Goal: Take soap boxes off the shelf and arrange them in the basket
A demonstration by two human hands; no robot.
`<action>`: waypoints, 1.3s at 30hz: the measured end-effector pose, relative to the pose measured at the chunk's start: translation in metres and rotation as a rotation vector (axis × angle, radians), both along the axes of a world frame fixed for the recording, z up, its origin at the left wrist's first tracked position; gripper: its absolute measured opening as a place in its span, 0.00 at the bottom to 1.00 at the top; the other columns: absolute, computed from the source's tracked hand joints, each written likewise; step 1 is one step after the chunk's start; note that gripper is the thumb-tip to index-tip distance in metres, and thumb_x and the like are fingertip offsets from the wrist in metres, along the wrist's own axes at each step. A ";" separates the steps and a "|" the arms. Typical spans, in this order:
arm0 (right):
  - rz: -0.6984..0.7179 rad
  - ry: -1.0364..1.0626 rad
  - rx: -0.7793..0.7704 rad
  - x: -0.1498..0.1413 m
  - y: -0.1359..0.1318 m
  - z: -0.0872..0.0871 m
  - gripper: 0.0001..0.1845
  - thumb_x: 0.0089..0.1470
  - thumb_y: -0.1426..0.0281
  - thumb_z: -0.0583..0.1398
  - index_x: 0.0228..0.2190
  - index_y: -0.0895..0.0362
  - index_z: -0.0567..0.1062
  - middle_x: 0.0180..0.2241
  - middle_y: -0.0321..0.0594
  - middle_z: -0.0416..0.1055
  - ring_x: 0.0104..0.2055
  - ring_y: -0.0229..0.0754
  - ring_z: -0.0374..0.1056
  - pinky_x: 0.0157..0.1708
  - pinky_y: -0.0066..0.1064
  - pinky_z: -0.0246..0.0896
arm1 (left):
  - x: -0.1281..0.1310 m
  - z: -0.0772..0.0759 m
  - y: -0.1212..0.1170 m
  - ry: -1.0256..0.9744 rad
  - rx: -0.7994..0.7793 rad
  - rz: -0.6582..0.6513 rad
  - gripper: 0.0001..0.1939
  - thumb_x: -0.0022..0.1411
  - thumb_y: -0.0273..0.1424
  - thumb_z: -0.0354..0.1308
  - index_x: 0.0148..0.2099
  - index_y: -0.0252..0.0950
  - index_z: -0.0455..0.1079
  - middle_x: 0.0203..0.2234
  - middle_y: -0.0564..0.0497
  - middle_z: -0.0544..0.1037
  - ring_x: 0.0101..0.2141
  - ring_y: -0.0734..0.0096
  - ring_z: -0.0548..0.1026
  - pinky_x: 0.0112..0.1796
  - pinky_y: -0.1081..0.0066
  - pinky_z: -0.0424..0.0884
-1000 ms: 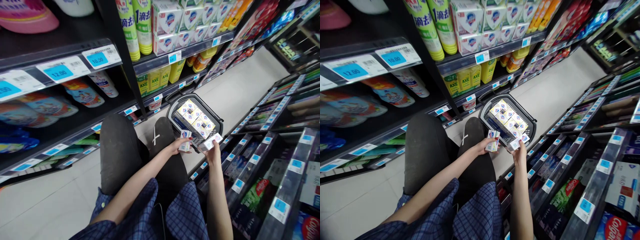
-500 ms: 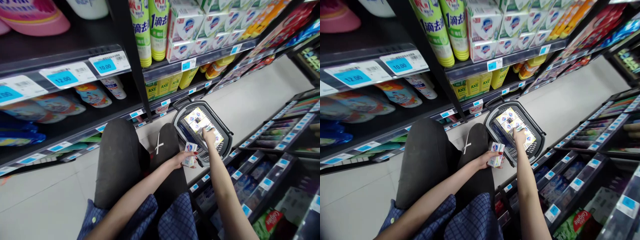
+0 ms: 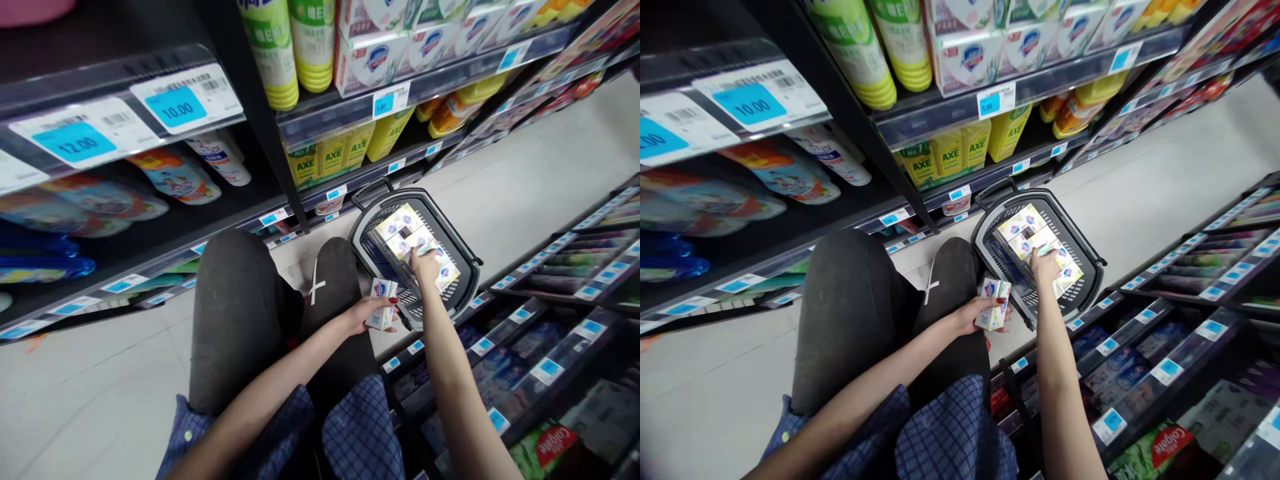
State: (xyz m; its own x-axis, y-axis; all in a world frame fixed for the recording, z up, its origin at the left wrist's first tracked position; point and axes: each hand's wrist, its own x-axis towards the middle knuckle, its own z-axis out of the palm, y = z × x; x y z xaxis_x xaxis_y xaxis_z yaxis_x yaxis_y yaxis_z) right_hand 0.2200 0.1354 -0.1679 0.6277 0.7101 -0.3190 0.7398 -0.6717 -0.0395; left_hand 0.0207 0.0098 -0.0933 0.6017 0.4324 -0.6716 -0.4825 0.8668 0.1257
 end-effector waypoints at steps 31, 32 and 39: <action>-0.031 0.051 0.041 -0.002 0.000 0.012 0.42 0.57 0.45 0.50 0.58 0.67 0.58 0.47 0.66 0.72 0.52 0.62 0.69 0.50 0.48 0.61 | 0.001 0.000 0.001 0.027 0.002 0.005 0.11 0.55 0.28 0.64 0.40 0.30 0.70 0.27 0.48 0.77 0.27 0.70 0.76 0.31 0.63 0.78; -0.055 0.033 0.063 0.000 -0.002 0.018 0.42 0.58 0.45 0.48 0.58 0.67 0.58 0.46 0.66 0.72 0.51 0.62 0.69 0.50 0.49 0.61 | 0.001 -0.001 0.001 0.025 0.008 0.005 0.10 0.56 0.29 0.64 0.39 0.30 0.69 0.27 0.48 0.77 0.27 0.69 0.76 0.30 0.63 0.78; -0.019 0.436 0.370 0.006 -0.083 0.068 0.29 0.58 0.48 0.49 0.44 0.58 0.72 0.35 0.46 0.75 0.32 0.47 0.72 0.41 0.41 0.66 | -0.001 0.000 0.001 -0.033 0.090 -0.027 0.17 0.56 0.35 0.65 0.44 0.32 0.68 0.30 0.45 0.77 0.28 0.66 0.76 0.29 0.62 0.76</action>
State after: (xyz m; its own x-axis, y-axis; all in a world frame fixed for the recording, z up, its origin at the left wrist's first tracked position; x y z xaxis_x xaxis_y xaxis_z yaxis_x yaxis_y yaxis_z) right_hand 0.2262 0.0522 -0.1000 0.5077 0.8135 -0.2836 0.5903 -0.5682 -0.5733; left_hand 0.0194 0.0107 -0.0934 0.6351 0.4735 -0.6103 -0.4640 0.8655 0.1887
